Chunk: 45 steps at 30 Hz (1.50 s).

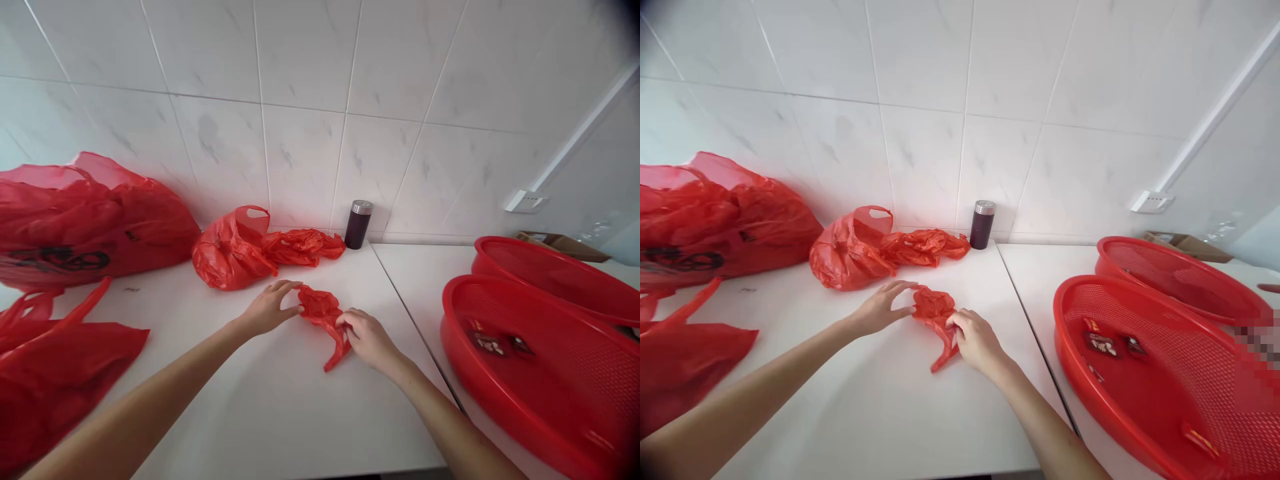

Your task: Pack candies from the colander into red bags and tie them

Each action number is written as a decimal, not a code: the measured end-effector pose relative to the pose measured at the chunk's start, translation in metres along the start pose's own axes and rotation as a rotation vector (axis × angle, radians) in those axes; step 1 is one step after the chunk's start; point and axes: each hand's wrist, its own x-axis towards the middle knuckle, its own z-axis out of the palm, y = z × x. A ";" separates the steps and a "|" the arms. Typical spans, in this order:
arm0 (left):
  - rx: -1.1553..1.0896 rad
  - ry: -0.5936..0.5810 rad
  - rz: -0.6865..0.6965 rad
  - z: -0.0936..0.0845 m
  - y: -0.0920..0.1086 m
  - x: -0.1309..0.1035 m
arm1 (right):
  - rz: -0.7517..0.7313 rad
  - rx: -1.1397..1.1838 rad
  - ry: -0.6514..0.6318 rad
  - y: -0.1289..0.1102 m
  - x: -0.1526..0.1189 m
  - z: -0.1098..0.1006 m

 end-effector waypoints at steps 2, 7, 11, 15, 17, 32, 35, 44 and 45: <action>-0.017 -0.047 0.039 0.013 0.011 -0.002 | -0.004 0.131 0.036 -0.002 -0.011 -0.004; 0.006 -0.112 0.076 0.023 0.016 -0.002 | 0.036 0.233 0.276 0.000 -0.025 -0.023; 0.036 0.003 -0.039 0.010 0.003 -0.006 | 0.244 0.277 0.553 0.007 -0.032 -0.051; -0.041 0.049 0.013 0.010 0.024 -0.014 | 0.306 0.438 0.498 0.001 -0.031 -0.054; -0.189 -0.017 0.073 0.017 0.045 -0.016 | 0.326 0.598 0.458 -0.007 -0.028 -0.048; -0.572 -0.164 -0.370 -0.026 0.035 -0.043 | 0.493 0.206 0.516 0.020 -0.032 -0.052; -0.649 -0.305 -0.406 -0.022 0.045 -0.048 | 0.209 -0.041 0.614 -0.007 -0.030 -0.043; -0.733 -0.350 -0.296 -0.031 0.068 -0.060 | 0.008 -0.212 0.221 -0.021 -0.019 -0.020; -0.720 -0.364 -0.309 -0.033 0.068 -0.063 | 0.006 -0.203 0.203 -0.018 -0.019 -0.021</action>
